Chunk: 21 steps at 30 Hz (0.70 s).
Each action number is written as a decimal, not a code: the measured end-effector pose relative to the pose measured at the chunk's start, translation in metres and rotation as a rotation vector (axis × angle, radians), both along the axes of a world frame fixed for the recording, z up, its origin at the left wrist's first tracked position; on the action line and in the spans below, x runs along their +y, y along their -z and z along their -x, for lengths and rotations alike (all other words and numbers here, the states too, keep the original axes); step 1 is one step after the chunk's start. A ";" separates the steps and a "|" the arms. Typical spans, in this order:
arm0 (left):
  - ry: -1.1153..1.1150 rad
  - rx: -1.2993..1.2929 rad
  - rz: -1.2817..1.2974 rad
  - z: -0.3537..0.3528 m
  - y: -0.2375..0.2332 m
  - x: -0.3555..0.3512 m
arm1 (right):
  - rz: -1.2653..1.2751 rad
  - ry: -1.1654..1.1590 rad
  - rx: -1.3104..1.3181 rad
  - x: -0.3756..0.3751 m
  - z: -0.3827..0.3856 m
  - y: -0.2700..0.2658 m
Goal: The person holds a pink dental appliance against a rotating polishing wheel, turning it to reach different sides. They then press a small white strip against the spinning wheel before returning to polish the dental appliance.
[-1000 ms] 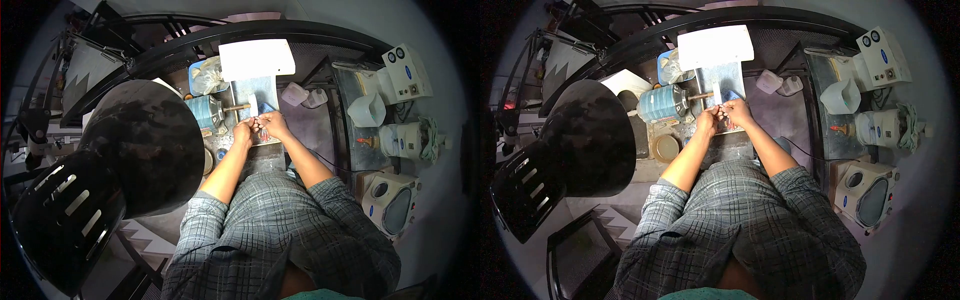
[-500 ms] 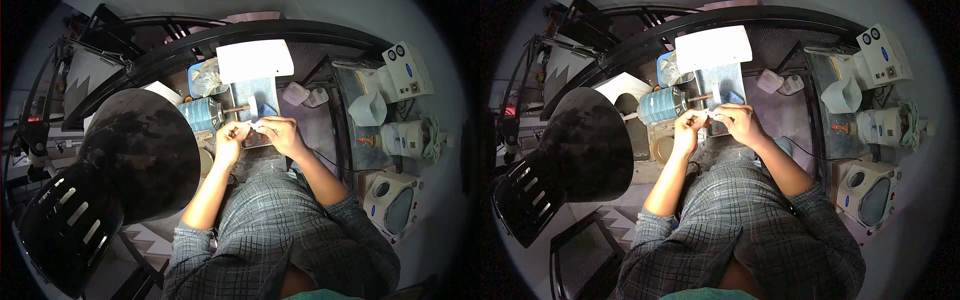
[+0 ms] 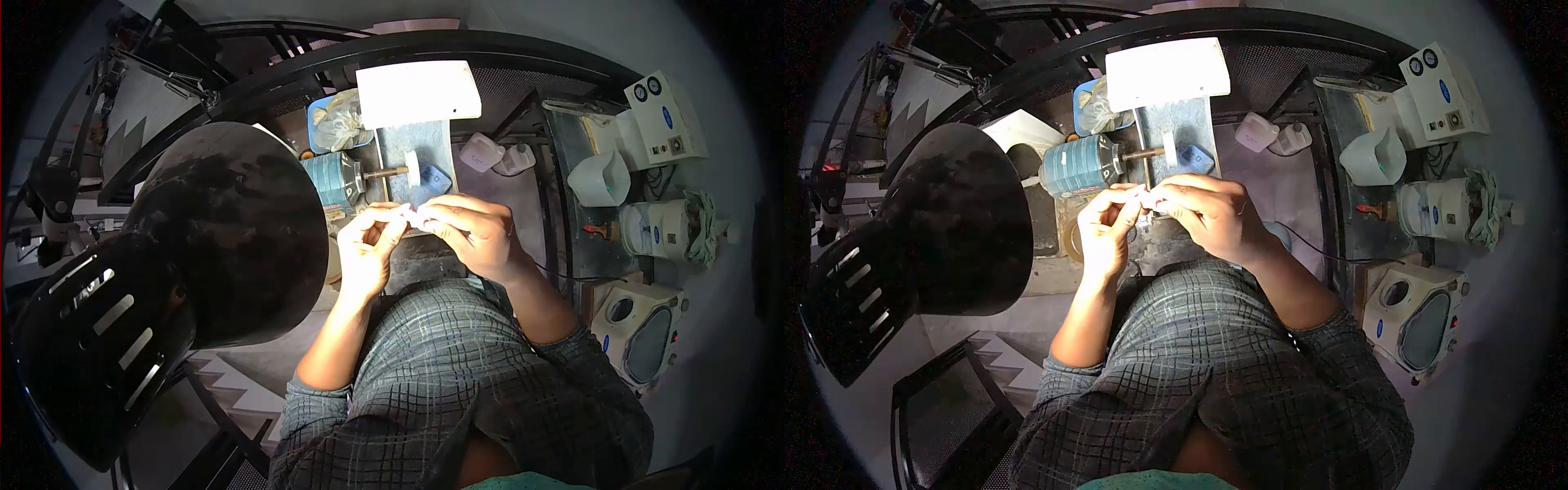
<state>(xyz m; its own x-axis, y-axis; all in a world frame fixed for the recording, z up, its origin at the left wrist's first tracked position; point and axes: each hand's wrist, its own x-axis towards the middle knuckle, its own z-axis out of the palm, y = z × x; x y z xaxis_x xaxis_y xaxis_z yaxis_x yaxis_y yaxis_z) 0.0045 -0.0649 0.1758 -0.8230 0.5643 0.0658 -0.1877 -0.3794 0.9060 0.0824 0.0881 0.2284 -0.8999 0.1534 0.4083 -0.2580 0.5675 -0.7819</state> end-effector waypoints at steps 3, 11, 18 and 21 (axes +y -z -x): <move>0.031 -0.023 -0.009 -0.005 -0.007 -0.006 | -0.020 0.000 0.018 -0.001 -0.003 -0.007; 0.037 -0.005 -0.009 -0.018 -0.030 -0.020 | -0.055 -0.035 0.082 -0.007 -0.013 -0.025; 0.032 0.011 0.025 -0.022 -0.037 -0.028 | -0.098 -0.052 0.141 -0.013 -0.017 -0.037; 0.028 0.028 -0.003 -0.023 -0.034 -0.029 | -0.085 -0.061 0.132 -0.015 -0.016 -0.041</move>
<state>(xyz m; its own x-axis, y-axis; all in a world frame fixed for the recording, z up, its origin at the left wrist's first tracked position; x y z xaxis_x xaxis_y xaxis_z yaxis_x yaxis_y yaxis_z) 0.0273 -0.0939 0.2101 -0.8046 0.5868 0.0907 -0.1724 -0.3770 0.9100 0.0987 0.0732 0.2692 -0.8440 0.0594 0.5330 -0.3918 0.6104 -0.6884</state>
